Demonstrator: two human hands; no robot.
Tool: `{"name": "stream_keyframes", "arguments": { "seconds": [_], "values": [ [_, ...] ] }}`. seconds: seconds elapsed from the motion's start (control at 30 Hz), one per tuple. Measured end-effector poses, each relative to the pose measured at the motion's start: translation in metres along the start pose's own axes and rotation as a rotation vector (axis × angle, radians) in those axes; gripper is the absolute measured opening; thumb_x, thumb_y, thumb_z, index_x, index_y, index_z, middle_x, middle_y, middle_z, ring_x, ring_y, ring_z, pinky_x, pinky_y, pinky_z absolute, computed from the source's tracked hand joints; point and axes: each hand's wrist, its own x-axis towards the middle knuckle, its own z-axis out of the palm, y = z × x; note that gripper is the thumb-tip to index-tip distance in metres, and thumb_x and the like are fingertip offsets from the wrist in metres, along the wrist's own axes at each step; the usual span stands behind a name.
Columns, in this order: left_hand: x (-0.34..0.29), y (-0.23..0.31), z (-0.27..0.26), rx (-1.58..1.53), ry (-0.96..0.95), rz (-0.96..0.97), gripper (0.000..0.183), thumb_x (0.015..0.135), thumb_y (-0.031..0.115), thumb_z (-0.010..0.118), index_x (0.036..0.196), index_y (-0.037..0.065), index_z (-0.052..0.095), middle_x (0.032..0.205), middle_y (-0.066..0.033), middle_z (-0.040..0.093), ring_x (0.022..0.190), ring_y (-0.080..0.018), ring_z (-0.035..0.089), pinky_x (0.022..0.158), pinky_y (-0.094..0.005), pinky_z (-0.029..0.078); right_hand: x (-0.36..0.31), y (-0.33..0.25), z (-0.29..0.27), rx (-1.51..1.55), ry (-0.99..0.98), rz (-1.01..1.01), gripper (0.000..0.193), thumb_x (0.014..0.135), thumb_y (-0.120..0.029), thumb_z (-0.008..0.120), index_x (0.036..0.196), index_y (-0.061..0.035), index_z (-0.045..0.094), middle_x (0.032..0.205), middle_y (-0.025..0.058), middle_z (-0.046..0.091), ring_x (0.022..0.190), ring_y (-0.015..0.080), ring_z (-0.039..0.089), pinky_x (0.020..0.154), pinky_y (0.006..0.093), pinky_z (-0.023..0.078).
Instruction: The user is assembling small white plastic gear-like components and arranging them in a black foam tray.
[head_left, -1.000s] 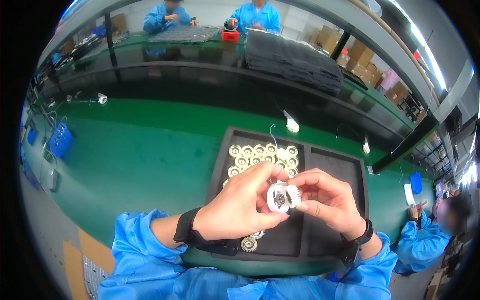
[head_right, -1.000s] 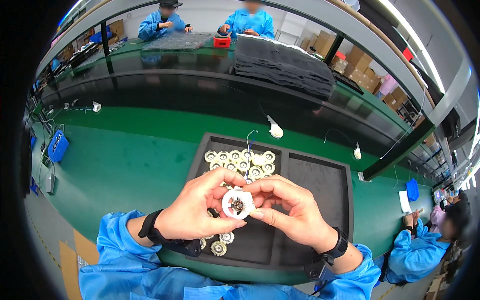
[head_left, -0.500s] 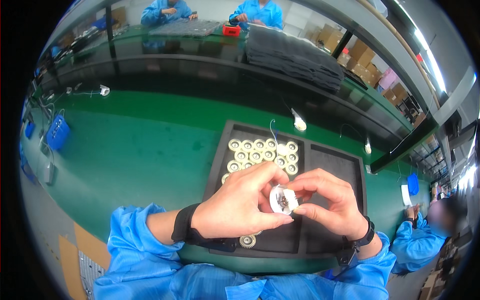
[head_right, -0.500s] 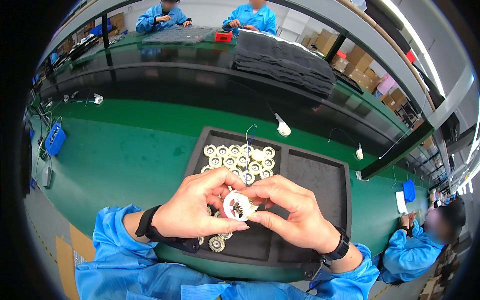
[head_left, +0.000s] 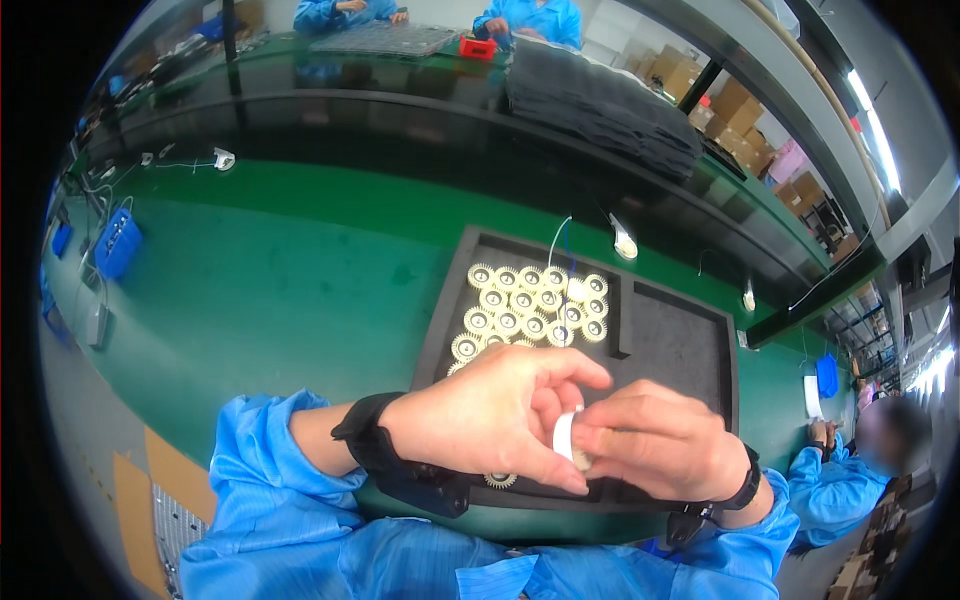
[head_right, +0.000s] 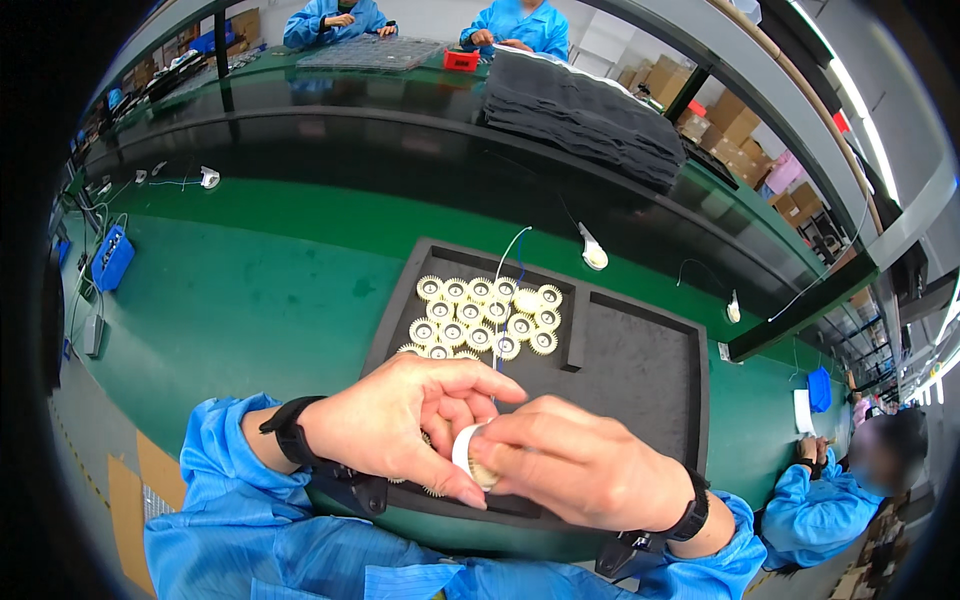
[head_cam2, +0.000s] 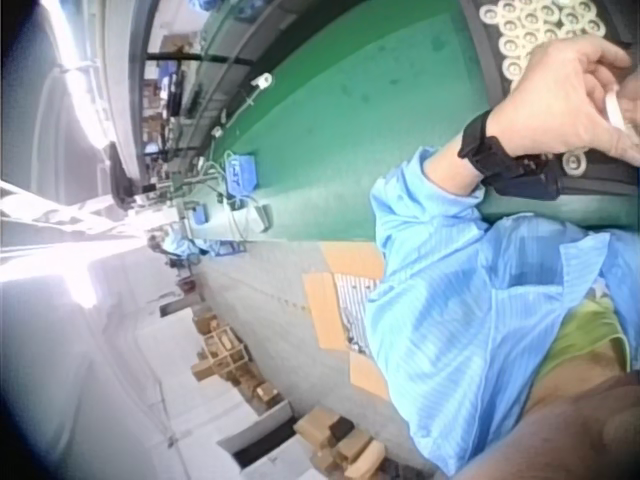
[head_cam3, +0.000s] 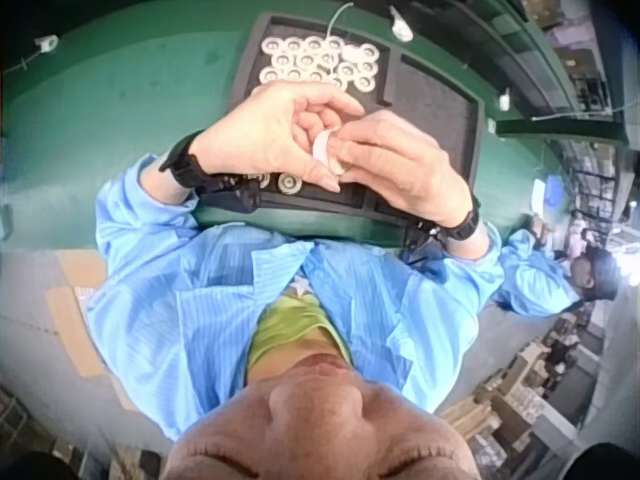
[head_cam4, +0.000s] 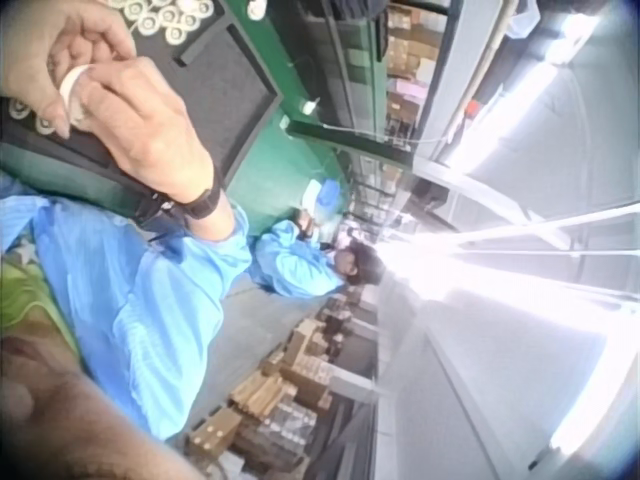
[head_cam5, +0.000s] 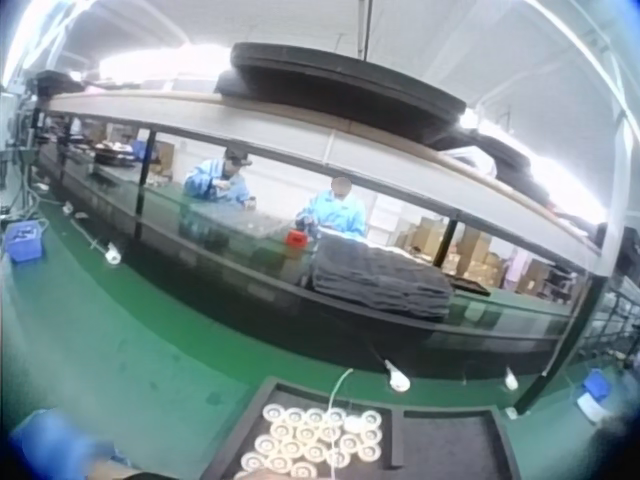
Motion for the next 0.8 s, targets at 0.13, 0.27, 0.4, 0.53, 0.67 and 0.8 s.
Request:
{"name": "stream_keyframes", "arguments": {
  "seconds": [0.13,0.27,0.4,0.53,0.67,0.8],
  "values": [
    [0.0,-0.003,0.004,0.03,-0.037,-0.005,0.071,0.067,0.001,0.083,0.13,0.0,0.049,0.1,-0.008,0.061,0.082,-0.0081,0.063,0.066,-0.019,0.053,-0.004,-0.001,-0.001,-0.022,-0.034,-0.052,0.029,0.07,-0.004,0.077,0.095,0.0019,0.063,0.098,0.0108,0.061,0.082,0.0261,0.063,0.068,0.0322,0.054],
    [0.011,0.01,-0.022,0.267,0.089,0.215,0.055,0.068,0.0,0.081,0.118,0.0,0.058,0.105,-0.0055,0.056,0.094,-0.013,0.06,0.077,-0.025,0.055,0.003,0.005,-0.016,-0.209,0.091,-0.009,0.046,0.068,-0.002,0.076,0.112,0.0001,0.062,0.106,0.0144,0.062,0.09,0.0291,0.063,0.073,0.0361,0.055],
    [0.047,0.062,-0.107,0.447,0.63,0.65,0.047,0.073,-0.002,0.075,0.115,0.001,0.056,0.108,-0.0066,0.064,0.099,-0.014,0.061,0.086,-0.0282,0.051,0.001,0.015,-0.033,-0.331,0.226,0.25,0.039,0.071,0.004,0.071,0.108,-0.0002,0.062,0.105,0.0145,0.062,0.093,0.0309,0.063,0.077,0.0355,0.053],
    [0.062,0.078,-0.263,0.852,1.203,0.954,0.044,0.072,0.011,0.078,0.108,-0.001,0.056,0.099,-0.0124,0.065,0.086,-0.0201,0.066,0.077,-0.0285,0.053,0.002,0.047,-0.008,-0.381,0.099,0.237,0.03,0.075,-0.003,0.069,0.104,-0.0034,0.063,0.103,0.0109,0.062,0.091,0.0296,0.06,0.074,0.0371,0.053],
    [0.075,-0.012,-0.317,1.304,1.35,0.337,0.051,0.062,0.018,0.079,0.107,0.001,0.061,0.103,-0.0204,0.064,0.098,-0.0346,0.062,0.085,-0.0405,0.049,0.004,0.069,0.019,-0.458,0.018,0.26,0.029,0.073,-0.004,0.07,0.101,-0.0046,0.064,0.101,0.0094,0.059,0.094,0.0269,0.057,0.074,0.0358,0.051],
    [0.081,-0.082,-0.306,1.22,1.227,-0.002,0.052,0.061,0.025,0.085,0.099,0.002,0.059,0.095,-0.0202,0.067,0.093,-0.0361,0.064,0.082,-0.0397,0.051,0.0,0.087,0.038,-0.494,-0.056,0.302,0.032,0.071,-0.004,0.071,0.102,-0.0047,0.063,0.097,0.0095,0.055,0.09,0.0272,0.054,0.076,0.0356,0.05]
  ]
}}
